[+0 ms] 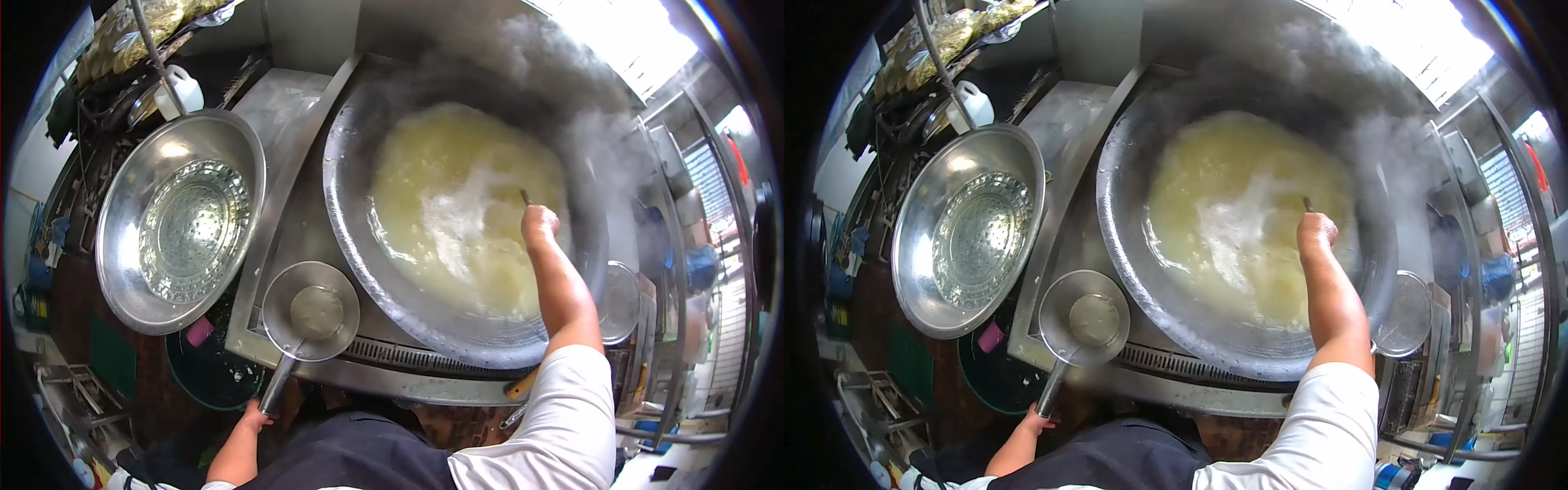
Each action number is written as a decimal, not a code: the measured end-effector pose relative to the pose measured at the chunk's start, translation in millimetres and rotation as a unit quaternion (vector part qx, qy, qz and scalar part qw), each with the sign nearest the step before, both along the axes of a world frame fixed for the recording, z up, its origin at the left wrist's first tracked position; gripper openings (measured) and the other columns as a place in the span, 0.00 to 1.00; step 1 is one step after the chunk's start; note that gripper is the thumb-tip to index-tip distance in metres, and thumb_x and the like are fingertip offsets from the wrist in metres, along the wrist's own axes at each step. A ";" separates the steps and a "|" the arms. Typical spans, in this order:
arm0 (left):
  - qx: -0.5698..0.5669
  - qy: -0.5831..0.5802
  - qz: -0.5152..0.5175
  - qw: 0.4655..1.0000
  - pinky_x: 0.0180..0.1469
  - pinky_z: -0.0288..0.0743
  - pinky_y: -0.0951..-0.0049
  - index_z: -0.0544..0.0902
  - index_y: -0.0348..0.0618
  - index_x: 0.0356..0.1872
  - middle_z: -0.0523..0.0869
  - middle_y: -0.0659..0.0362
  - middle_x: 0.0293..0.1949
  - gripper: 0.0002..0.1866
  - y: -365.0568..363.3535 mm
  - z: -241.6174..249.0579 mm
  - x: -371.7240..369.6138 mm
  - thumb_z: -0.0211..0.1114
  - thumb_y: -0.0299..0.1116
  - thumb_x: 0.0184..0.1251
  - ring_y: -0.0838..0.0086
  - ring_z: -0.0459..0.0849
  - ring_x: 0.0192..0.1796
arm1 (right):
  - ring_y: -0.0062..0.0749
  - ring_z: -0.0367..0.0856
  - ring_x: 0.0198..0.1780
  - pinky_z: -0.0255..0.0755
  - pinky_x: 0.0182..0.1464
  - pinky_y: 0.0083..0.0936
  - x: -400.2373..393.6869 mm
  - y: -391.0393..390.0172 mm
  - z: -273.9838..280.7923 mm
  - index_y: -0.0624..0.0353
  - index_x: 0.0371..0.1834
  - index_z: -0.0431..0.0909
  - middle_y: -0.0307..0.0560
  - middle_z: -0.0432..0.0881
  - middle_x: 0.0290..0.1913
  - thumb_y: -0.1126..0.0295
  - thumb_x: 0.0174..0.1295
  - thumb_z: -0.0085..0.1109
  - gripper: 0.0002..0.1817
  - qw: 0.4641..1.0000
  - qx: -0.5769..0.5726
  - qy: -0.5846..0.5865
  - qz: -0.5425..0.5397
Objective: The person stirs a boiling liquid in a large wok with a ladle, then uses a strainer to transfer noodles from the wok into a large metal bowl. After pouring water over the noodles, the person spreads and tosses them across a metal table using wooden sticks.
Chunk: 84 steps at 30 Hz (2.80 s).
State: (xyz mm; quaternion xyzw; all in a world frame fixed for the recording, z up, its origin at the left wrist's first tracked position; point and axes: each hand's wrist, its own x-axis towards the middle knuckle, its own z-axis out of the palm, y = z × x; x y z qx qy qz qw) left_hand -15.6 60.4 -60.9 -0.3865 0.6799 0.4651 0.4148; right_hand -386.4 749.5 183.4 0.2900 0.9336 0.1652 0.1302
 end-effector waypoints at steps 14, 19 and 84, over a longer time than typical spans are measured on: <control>-0.014 -0.121 -0.087 0.989 0.39 0.80 0.53 0.79 0.47 0.56 0.88 0.51 0.45 0.19 -88.4 -65.9 1.5 0.46 0.41 0.73 0.60 0.88 0.38 | 0.41 0.87 0.43 0.78 0.49 0.32 234.7 -67.4 269.2 0.53 0.42 0.88 0.49 0.88 0.41 0.66 0.45 0.76 0.18 0.993 -0.066 0.088 0.041; 0.017 -0.130 -0.119 0.984 0.37 0.78 0.55 0.79 0.51 0.54 0.88 0.54 0.43 0.18 -96.2 -108.1 -27.8 0.46 0.43 0.74 0.61 0.87 0.37 | 0.36 0.87 0.41 0.78 0.48 0.30 273.7 -130.1 345.9 0.52 0.43 0.89 0.48 0.89 0.38 0.68 0.44 0.77 0.19 0.996 -0.086 0.004 0.026; -0.055 -0.059 -0.022 0.996 0.32 0.80 0.58 0.78 0.44 0.55 0.88 0.56 0.39 0.19 -35.0 -8.2 -23.6 0.56 0.43 0.69 0.63 0.88 0.35 | 0.38 0.86 0.54 0.83 0.47 0.35 -22.0 -15.0 13.1 0.48 0.45 0.88 0.44 0.87 0.51 0.68 0.62 0.61 0.11 0.998 -0.015 -0.060 -0.002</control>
